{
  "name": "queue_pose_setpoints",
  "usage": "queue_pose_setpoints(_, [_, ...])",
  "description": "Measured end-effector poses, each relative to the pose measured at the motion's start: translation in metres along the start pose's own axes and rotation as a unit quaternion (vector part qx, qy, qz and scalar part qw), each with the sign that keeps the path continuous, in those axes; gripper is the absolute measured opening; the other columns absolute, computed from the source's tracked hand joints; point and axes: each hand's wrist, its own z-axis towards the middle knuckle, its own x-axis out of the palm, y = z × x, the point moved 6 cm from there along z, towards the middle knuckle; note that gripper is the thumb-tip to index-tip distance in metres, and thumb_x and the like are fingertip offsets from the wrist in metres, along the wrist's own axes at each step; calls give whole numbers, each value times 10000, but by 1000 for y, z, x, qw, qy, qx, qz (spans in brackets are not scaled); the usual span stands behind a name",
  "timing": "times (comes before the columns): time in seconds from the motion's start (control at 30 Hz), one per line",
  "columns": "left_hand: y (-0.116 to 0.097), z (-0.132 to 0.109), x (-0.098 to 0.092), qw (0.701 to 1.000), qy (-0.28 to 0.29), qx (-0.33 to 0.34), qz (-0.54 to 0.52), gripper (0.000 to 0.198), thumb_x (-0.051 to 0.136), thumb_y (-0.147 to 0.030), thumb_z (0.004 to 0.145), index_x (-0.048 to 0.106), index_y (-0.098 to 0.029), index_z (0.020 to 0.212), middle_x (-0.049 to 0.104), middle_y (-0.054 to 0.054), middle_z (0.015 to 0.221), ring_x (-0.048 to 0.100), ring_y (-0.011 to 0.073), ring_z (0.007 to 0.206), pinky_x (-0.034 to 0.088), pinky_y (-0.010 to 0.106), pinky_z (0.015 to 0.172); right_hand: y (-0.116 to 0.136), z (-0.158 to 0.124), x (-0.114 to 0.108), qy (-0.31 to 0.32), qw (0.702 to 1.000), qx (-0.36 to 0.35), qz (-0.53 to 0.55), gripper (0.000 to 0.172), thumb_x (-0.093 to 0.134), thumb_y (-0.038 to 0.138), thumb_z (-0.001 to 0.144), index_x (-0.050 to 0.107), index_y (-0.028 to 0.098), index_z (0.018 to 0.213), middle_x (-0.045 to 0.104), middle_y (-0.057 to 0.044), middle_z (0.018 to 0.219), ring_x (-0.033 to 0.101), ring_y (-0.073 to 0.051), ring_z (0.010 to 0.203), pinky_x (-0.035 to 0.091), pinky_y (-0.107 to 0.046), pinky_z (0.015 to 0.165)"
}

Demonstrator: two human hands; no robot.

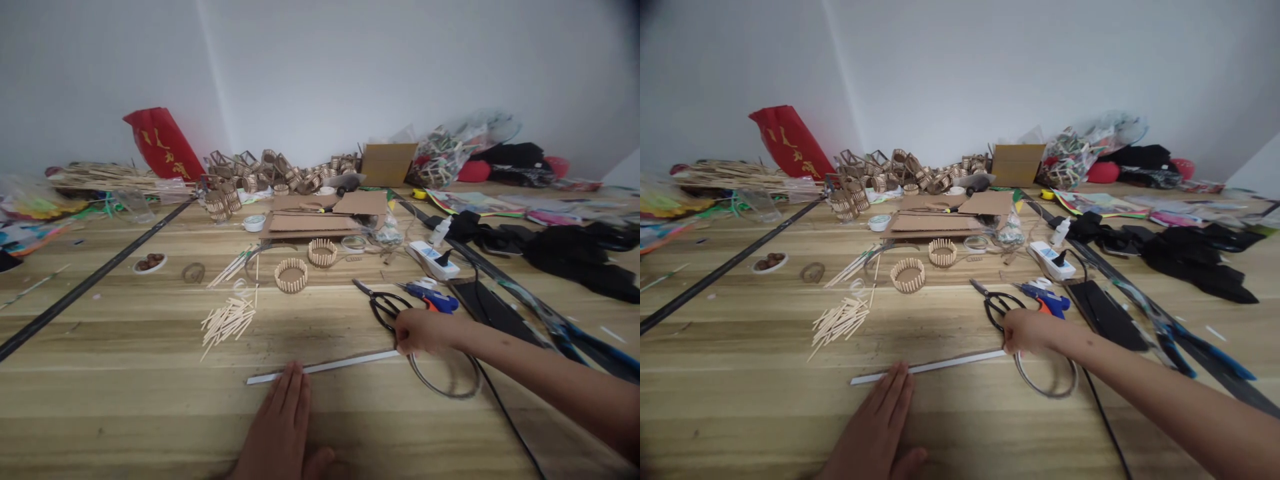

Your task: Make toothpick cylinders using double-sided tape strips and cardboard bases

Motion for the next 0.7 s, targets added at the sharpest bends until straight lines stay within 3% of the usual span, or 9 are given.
queue_pose_setpoints(0.13, [-1,-2,0,1000,-27,4,13,796,430,-598,896,358,-22,1442,444,256,1422,473,350,1287,411,404,1010,3,-4,-3,-4,998,49,-33,188,614,174,695,779,148,782,740,-72,772,655,-203,702,346,-220,508])
queue_pose_setpoints(0.33, [2,-4,2,999,-35,10,14,828,422,-591,904,227,-47,1496,443,234,1433,462,336,1297,391,398,1024,19,-13,-8,-24,995,70,-72,218,616,126,690,762,146,850,737,-92,888,668,-227,800,336,-225,528])
queue_pose_setpoints(0.7, [2,-2,3,1000,-4,0,9,768,400,-607,904,378,-60,1442,451,220,1432,464,331,1299,396,394,1034,27,-20,-13,-30,993,76,-87,249,596,123,683,768,156,861,738,-107,929,679,-251,830,418,-255,587])
